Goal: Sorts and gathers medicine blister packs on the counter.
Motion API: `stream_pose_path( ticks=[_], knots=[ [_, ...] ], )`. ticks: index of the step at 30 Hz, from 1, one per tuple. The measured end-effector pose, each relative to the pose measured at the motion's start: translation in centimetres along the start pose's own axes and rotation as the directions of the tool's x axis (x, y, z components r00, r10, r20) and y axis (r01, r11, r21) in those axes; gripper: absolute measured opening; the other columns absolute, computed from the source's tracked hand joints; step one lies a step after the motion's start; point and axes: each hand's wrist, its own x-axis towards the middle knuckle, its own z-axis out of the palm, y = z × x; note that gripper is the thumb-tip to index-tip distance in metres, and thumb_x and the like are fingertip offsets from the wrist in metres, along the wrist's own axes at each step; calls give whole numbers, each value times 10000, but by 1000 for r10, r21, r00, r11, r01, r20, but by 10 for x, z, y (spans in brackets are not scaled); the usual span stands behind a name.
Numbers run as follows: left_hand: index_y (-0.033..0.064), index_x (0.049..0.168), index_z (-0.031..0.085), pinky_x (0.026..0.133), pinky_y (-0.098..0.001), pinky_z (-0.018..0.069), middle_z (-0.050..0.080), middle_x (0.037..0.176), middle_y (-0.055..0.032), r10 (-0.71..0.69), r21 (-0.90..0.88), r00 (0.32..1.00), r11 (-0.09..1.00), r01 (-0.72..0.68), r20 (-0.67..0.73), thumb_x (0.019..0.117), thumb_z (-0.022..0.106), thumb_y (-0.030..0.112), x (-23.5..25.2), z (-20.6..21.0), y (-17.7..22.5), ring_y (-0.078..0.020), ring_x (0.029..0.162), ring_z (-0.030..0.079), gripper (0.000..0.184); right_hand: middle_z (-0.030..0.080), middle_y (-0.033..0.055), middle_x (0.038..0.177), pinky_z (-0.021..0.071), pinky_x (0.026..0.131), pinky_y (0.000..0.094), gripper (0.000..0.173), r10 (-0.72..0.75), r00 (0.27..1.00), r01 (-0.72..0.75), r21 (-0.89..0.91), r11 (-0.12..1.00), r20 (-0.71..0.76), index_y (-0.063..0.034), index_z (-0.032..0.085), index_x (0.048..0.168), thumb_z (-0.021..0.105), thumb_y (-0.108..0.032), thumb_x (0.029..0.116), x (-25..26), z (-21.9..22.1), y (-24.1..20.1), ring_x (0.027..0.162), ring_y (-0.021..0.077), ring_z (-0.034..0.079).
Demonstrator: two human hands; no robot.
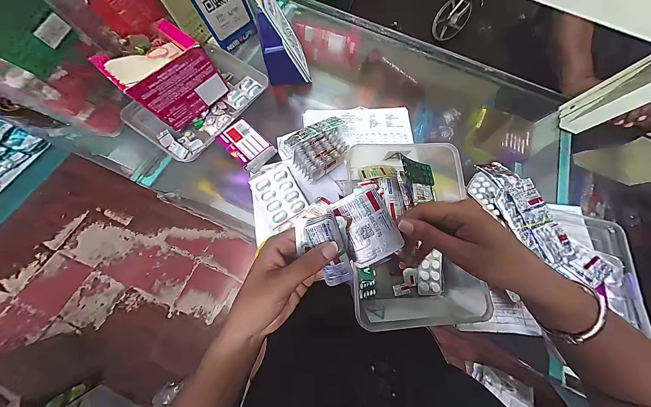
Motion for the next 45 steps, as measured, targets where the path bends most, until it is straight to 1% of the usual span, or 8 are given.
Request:
stream_pose_path(
  ticks=[7,14,17,20,23,31,36,45],
  knots=[
    [67,1152,722,891,-321,619,757,1106,-83,2,14,1000,1000,-1,-17,968,677,108,-2,-8,1,-146,975,746,194,742,72,1157,556,933,410,198,-283,855,499,-543,675,434,-95,753,1072,576,-92,982,-15,32,31,1135,290,671],
    [59,1145,724,879,-327,623,756,1100,-100,-1,5,1000,1000,2,-26,965,686,126,-4,-10,-2,-159,960,750,196,678,107,955,537,812,397,220,-293,779,622,-743,248,554,-107,717,1053,555,5,955,-12,50,25,964,289,657],
    [64,1158,723,870,-329,627,750,1116,-106,22,-13,999,1000,-22,-30,966,687,144,-5,-14,-3,-163,965,748,211,676,110,1089,517,853,406,193,-353,756,653,-668,357,551,-107,705,1026,532,-31,992,-12,39,24,1032,287,640],
    [63,1197,695,860,-329,632,742,1135,-113,38,-48,997,998,-41,-68,971,679,156,-7,-18,1,-173,969,750,244,692,97,1251,514,1017,393,217,-232,871,437,-466,769,433,-61,674,1109,572,-236,1033,-19,12,17,1206,241,638],
    [64,1232,651,856,-347,636,737,1138,-121,38,-88,992,995,-49,-117,972,678,146,-8,-19,1,-191,969,753,274,731,40,977,590,758,198,282,-30,966,57,-100,993,257,-12,637,1139,664,-257,1000,-26,-8,7,863,39,704],
    [126,1568,361,917,-355,615,630,1339,-143,-20,-64,999,998,21,25,995,622,77,-3,-24,0,-214,1100,707,631,748,-52,907,649,728,273,187,360,924,-383,362,850,132,-87,604,1160,664,-152,994,-28,-13,-6,797,77,745],
    [88,1329,617,914,-336,615,729,1194,-99,-46,-136,997,989,55,67,961,668,73,-7,-22,-1,-179,1041,736,372,758,-18,906,660,754,311,122,364,924,-379,418,825,117,-81,606,1119,637,-136,1014,-25,-13,-4,819,116,761],
    [79,1253,683,949,-347,596,727,1199,-108,-43,-344,972,931,122,230,957,648,40,-5,-30,-11,-182,1080,722,300,741,-21,843,660,718,308,70,387,921,-365,461,808,52,-80,606,1064,633,-110,1007,-22,-9,-7,773,110,754]
  ],
)
